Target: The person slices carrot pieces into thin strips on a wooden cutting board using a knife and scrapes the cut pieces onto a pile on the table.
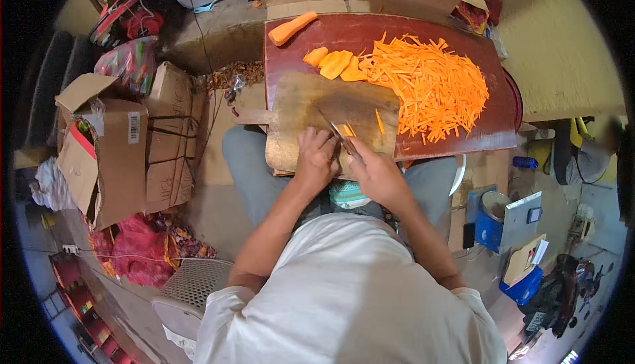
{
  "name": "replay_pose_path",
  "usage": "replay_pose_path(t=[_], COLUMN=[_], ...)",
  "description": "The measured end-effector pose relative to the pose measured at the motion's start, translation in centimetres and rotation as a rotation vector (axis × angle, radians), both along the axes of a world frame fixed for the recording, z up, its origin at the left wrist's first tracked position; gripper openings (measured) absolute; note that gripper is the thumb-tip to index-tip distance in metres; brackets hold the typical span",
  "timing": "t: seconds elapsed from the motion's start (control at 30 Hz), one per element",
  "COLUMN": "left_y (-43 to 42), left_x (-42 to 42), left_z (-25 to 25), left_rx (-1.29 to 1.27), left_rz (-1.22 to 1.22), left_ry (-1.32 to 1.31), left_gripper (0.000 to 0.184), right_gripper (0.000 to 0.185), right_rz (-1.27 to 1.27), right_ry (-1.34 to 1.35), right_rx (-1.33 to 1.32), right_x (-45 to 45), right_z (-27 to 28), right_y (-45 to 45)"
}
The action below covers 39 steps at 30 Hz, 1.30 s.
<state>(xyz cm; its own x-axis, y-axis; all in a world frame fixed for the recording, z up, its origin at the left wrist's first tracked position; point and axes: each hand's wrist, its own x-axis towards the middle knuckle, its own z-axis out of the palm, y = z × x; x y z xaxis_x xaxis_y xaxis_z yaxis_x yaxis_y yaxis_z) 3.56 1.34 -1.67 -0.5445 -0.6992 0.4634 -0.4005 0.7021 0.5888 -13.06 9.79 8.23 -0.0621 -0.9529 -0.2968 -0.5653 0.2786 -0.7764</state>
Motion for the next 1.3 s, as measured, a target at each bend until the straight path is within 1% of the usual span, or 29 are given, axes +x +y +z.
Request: replay_pose_path(t=[0.13,0.17,0.27,0.33,0.37,0.47,0.5,0.6,0.7,0.77,0.8,0.87,0.93,0.97,1.07,1.17,1.27,1.3], left_y=[0.1,0.0,-0.4,-0.3,-0.3,-0.4,-0.6,-1.0,-1.5,-1.8,-2.1,-2.6,-3.9,-4.7,-6.8,-9.0,-11.4,-12.3], left_x=[0.2,0.1,-0.2,0.1,0.2,0.2,0.3,0.3,-0.1,-0.6,-1.1,-2.6,-4.6,-5.7,-9.3,-13.3,-16.4,-16.8], left_z=[0.6,0.4,-0.5,0.0,0.2,0.5,0.7,1.2,1.9,3.0,3.3,3.8,5.4,6.4,9.3,8.4,7.4,6.9], left_rx=[0.005,0.018,0.084,0.175,0.193,0.261,0.269,0.291,0.328,0.373,0.375,0.381,0.301,0.263,0.051,0.054,-0.006,-0.070], left_rz=[-0.005,0.013,0.065,0.117,0.133,0.125,0.102,0.050,0.025,0.003,0.002,-0.006,-0.052,-0.074,-0.187,-0.171,-0.124,-0.132], left_ry=[0.014,0.059,0.193,0.272,0.282,0.297,0.268,0.172,0.085,0.052,0.103,0.207,0.238,0.254,0.029,-0.208,-0.324,-0.307], left_gripper=[0.037,0.034,0.024,0.018,0.011,0.012,0.011,0.008,0.008,0.012,0.015,0.020,0.026,0.029,0.042,0.051,0.050,0.046], right_gripper=[0.041,0.041,0.036,0.035,0.035,0.039,0.038,0.037,0.036,0.040,0.041,0.045,0.050,0.045,0.035,0.028,0.029,0.028], right_rz=[-0.083,-0.105,-0.107,-0.082,-0.069,-0.032,-0.012,-0.055,-0.108,-0.106,-0.108,-0.019,0.093,0.107,0.180,0.198,0.220,0.206], right_ry=[-0.091,-0.109,-0.146,-0.213,-0.247,-0.240,-0.199,-0.114,-0.059,0.044,0.094,0.338,0.578,0.565,0.676,0.808,0.860,0.854], right_rx=[-0.153,-0.184,-0.065,-0.083,-0.092,0.020,-0.045,-0.156,-0.331,-0.209,-0.148,-0.200,-0.264,-0.357,-0.371,-0.435,-0.475,-0.496], right_x=[-1.6,-1.8,-2.1,-2.0,-2.0,-3.9,-5.1,-8.9,-13.2,-13.9,-13.9,-13.4,-12.8,-12.5,-12.5,-12.3,-12.6,-12.7], right_z=[-0.4,-0.7,-0.2,-0.2,-0.3,-1.1,-1.7,-2.5,-5.1,-2.7,-1.2,0.2,0.6,0.5,-0.2,0.8,1.5,1.5], right_y=[2.6,3.1,4.2,4.2,4.1,3.5,3.3,1.6,-0.8,-1.9,-2.1,-1.6,-0.6,-0.1,1.1,1.8,2.4,2.7])
